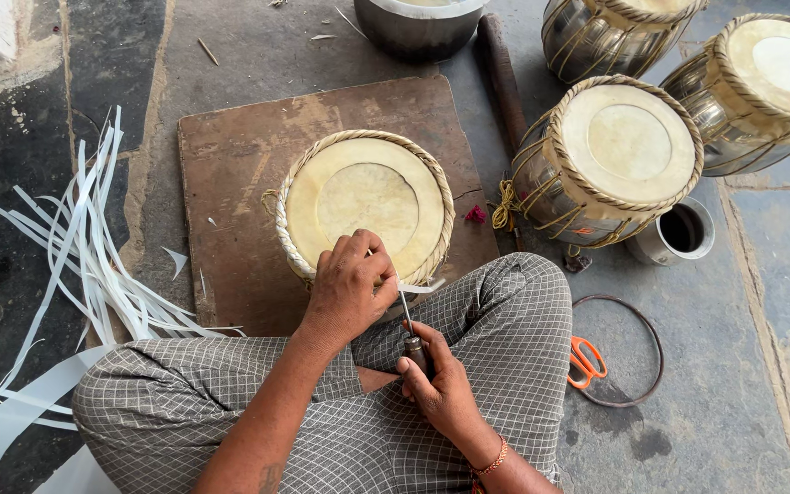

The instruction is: The person threads white strips through the rim of a drum using an awl. They pull the strips tight and use scissors to trim the excess material while working on the drum head.

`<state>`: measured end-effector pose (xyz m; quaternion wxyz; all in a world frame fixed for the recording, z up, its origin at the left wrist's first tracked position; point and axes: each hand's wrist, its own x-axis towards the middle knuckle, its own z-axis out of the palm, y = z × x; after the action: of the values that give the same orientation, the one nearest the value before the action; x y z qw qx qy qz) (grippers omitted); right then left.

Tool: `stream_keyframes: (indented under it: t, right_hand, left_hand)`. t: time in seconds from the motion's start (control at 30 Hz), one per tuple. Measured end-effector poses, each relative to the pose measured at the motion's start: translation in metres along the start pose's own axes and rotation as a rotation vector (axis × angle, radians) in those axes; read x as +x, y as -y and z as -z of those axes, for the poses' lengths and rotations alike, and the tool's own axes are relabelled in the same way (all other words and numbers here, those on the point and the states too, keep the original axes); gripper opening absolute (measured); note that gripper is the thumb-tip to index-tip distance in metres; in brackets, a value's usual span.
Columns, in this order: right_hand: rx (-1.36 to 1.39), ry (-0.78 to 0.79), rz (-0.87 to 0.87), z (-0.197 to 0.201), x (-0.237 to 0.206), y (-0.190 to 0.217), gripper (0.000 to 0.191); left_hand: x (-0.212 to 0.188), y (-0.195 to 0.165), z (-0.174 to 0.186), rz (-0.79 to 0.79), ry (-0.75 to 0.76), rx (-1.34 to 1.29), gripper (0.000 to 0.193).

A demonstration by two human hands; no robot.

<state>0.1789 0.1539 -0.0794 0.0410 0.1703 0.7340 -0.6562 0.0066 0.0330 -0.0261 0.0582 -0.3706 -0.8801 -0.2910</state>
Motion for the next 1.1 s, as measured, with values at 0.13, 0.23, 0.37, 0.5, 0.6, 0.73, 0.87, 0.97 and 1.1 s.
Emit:
stream_keyframes:
  t: [0.13,0.23,0.37,0.5,0.6,0.73,0.87,0.97,1.1]
  right_hand:
    - [0.01,0.004,0.001,0.001,0.0,0.0,0.056]
    - [0.003,0.012,0.008,0.002,-0.001,0.001,0.056]
    - [0.013,0.017,0.025,0.003,-0.001,0.003,0.056]
    - [0.023,0.022,0.004,0.003,0.0,0.004,0.056]
    - [0.02,0.03,0.004,0.004,0.0,0.004,0.054]
    - [0.008,0.038,0.017,0.004,0.0,0.003,0.054]
    - [0.019,0.036,0.008,0.005,0.001,0.003,0.055]
    - [0.01,0.038,-0.002,0.005,0.002,0.003,0.055]
    - [0.001,0.039,-0.027,0.005,0.002,0.001,0.055]
  left_hand:
    - [0.001,0.001,0.001,0.029,0.03,-0.012,0.011]
    - [0.002,0.003,0.002,0.028,0.041,-0.028,0.012]
    - [0.004,0.004,0.002,0.031,0.065,-0.012,0.012]
    - [0.004,0.003,0.001,0.038,0.055,0.006,0.011]
    - [0.004,0.002,-0.001,0.062,0.104,0.025,0.011]
    - [0.004,-0.002,0.0,0.068,0.091,0.02,0.011]
    - [0.004,-0.006,0.004,0.071,0.086,0.026,0.011]
    - [0.003,-0.009,0.004,0.062,0.057,0.069,0.011]
    - [0.0,-0.01,0.001,0.064,0.037,0.11,0.01]
